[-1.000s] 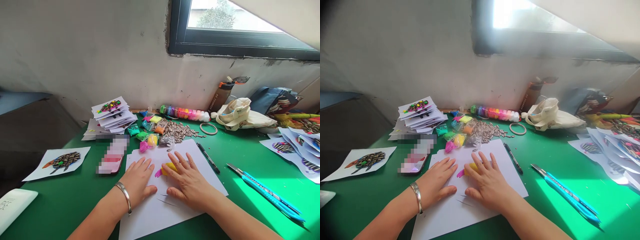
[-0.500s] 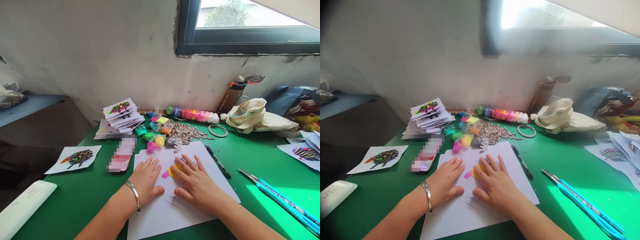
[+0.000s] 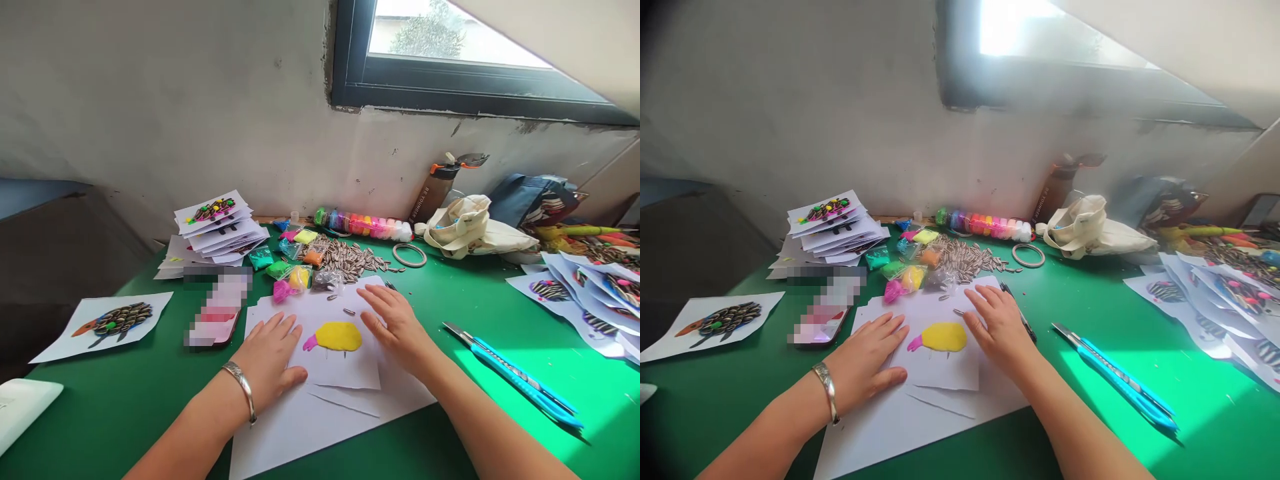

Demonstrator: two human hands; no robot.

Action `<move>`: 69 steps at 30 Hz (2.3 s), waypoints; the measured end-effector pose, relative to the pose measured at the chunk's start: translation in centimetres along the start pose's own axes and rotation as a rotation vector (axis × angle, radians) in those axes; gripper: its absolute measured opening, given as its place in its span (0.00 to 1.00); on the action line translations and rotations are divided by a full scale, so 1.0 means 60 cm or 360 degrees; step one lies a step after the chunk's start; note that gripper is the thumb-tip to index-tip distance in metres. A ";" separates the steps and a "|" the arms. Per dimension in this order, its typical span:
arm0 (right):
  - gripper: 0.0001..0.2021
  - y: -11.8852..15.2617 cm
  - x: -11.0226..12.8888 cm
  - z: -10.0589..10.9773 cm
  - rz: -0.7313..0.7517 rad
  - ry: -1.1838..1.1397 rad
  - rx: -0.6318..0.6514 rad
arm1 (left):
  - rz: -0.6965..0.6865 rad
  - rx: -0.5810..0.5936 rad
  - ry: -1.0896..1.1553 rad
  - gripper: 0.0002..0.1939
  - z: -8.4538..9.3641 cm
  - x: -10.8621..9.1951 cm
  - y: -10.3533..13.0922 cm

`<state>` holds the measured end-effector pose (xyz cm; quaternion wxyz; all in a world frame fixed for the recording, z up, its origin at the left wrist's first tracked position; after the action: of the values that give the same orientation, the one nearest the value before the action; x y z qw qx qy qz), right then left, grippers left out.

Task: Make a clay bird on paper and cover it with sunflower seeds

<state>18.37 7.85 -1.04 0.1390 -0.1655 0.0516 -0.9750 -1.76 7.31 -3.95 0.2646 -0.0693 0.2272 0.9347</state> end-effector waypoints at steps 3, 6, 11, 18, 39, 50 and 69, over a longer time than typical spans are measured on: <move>0.18 -0.005 -0.026 0.003 0.0006 -0.0140 -0.0112 | 0.0004 -0.0041 -0.0018 0.31 -0.007 0.008 -0.001; 0.16 -0.012 -0.020 -0.009 0.0059 -0.0220 -0.0112 | 0.0034 -0.0039 -0.0040 0.32 -0.008 0.014 0.000; 0.15 -0.028 0.012 -0.029 0.0049 -0.0156 0.0007 | 0.0052 -0.0032 -0.0059 0.33 -0.002 0.014 0.002; 0.13 -0.036 0.018 -0.040 0.0068 0.0053 -0.0011 | 0.0042 -0.0068 -0.0087 0.33 -0.007 0.017 0.001; 0.08 -0.036 0.021 -0.045 0.0006 0.0138 0.0005 | -0.0352 -0.0199 -0.0293 0.40 -0.032 -0.119 -0.039; 0.05 -0.038 0.014 -0.054 -0.0004 0.0128 -0.0027 | -0.0525 -0.0443 -0.0430 0.40 -0.053 -0.119 -0.029; 0.07 -0.034 0.000 -0.044 -0.0037 -0.0032 -0.0088 | -0.0503 -0.0355 -0.0338 0.34 -0.056 -0.124 -0.031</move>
<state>16.93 9.95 -3.23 0.1236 -0.1796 0.0752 -0.9730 5.58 3.73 -5.80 0.4208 -0.0341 0.0796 0.9030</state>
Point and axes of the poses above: each hand's wrist, its own y-axis away from the middle knuckle, its own z-axis out of the back of the hand, x = y × z, the point moved 10 cm from there along -y, towards the middle knuckle, and after that the axes turned 9 degrees about x, right-handed, at the moved point
